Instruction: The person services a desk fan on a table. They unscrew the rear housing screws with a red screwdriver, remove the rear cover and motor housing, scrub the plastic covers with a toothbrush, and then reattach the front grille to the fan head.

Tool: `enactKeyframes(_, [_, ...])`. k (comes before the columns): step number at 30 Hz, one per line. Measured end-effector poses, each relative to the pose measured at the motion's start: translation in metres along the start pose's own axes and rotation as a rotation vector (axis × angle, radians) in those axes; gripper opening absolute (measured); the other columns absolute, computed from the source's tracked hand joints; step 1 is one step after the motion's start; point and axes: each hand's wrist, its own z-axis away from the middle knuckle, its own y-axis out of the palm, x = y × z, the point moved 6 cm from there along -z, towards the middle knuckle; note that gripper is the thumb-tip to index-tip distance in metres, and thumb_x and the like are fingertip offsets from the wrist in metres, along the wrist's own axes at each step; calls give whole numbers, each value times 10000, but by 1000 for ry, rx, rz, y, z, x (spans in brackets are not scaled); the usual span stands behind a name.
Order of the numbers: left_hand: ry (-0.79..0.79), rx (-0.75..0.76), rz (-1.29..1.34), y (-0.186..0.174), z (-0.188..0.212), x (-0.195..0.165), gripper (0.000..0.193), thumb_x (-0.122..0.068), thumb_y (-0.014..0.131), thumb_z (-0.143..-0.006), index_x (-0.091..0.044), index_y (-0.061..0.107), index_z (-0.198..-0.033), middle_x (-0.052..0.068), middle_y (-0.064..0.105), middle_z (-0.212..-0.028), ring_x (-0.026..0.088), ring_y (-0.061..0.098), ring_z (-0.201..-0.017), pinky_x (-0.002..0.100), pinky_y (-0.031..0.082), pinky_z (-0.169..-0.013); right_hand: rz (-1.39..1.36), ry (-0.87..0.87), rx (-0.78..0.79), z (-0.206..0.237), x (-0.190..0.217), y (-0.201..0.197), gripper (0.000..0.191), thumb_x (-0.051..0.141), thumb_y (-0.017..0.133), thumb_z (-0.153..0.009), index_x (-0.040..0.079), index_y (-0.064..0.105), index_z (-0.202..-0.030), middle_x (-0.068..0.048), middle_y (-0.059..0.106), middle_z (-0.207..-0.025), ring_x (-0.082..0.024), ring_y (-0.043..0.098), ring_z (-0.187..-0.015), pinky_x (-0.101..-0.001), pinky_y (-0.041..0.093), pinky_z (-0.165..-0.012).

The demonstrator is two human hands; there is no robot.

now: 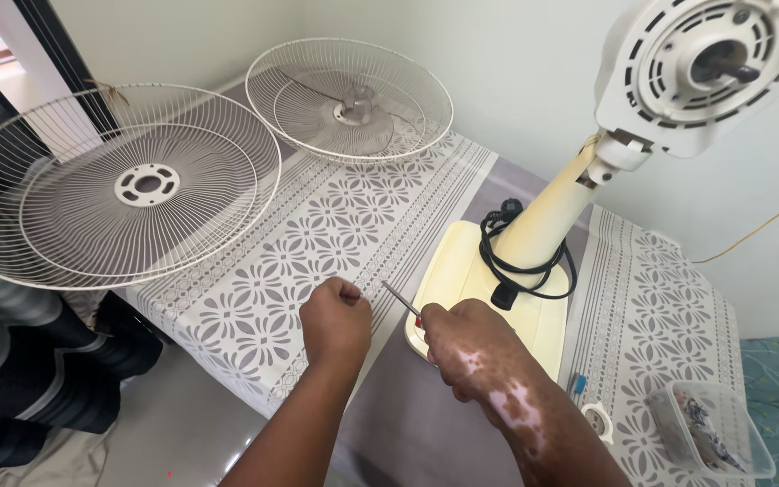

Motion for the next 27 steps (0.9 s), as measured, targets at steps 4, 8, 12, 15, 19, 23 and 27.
enactKeyframes(4, [-70, 28, -56, 10, 0, 26, 136, -64, 712, -817, -49, 715, -953, 112, 765, -905, 265, 749, -841, 393, 580, -806, 35, 47, 11, -5, -6, 3, 376, 352, 538, -970, 30, 636, -802, -39, 505, -569, -174, 452, -486, -374, 403, -507])
enactKeyframes(8, [-124, 19, -95, 16, -4, 43, 150, -86, 738, -810, -48, 706, -951, 116, 745, -900, 272, 735, -847, 400, 574, -801, 15, 49, 24, -9, -9, 4, 370, 351, 543, -967, 36, 633, -794, -33, 491, -576, -174, 444, -498, -372, 398, -514])
enactKeyframes(12, [-207, 31, -86, 18, -5, 57, 135, -69, 706, -809, -32, 693, -938, 127, 750, -863, 270, 751, -804, 401, 578, -774, 19, 43, 28, -10, -9, 4, 367, 328, 523, -960, 26, 638, -787, -43, 512, -588, -179, 455, -520, -381, 398, -531])
enactKeyframes(15, [-223, 54, -89, 17, -5, 61, 178, -140, 746, -806, -51, 672, -941, 138, 752, -852, 268, 746, -796, 396, 567, -784, 33, 26, 40, -11, -4, 5, 373, 333, 537, -950, 13, 630, -781, -55, 523, -597, -187, 467, -524, -380, 417, -544])
enactKeyframes(19, [-237, 57, -83, 12, -5, 59, 200, -146, 746, -801, -42, 673, -955, 147, 749, -866, 275, 740, -819, 402, 564, -804, -12, -22, 52, -11, 4, 6, 362, 313, 533, -943, 5, 639, -786, -53, 521, -609, -175, 434, -515, -363, 381, -512])
enactKeyframes(23, [-169, 80, -175, 7, -4, 49, 318, -217, 794, -804, -57, 668, -1048, 152, 719, -1038, 289, 706, -991, 407, 551, -886, -57, -47, 72, -12, 12, 8, 366, 286, 489, -957, -4, 654, -807, -57, 517, -618, -173, 414, -502, -354, 355, -475])
enactKeyframes(27, [-67, 222, -397, 16, 13, 39, 575, -298, 898, -751, -91, 598, -1196, 126, 560, -1283, 300, 590, -1205, 422, 498, -994, -124, -98, 122, -12, 20, 13, 352, 264, 495, -956, -17, 643, -806, -47, 512, -625, -158, 394, -492, -355, 321, -454])
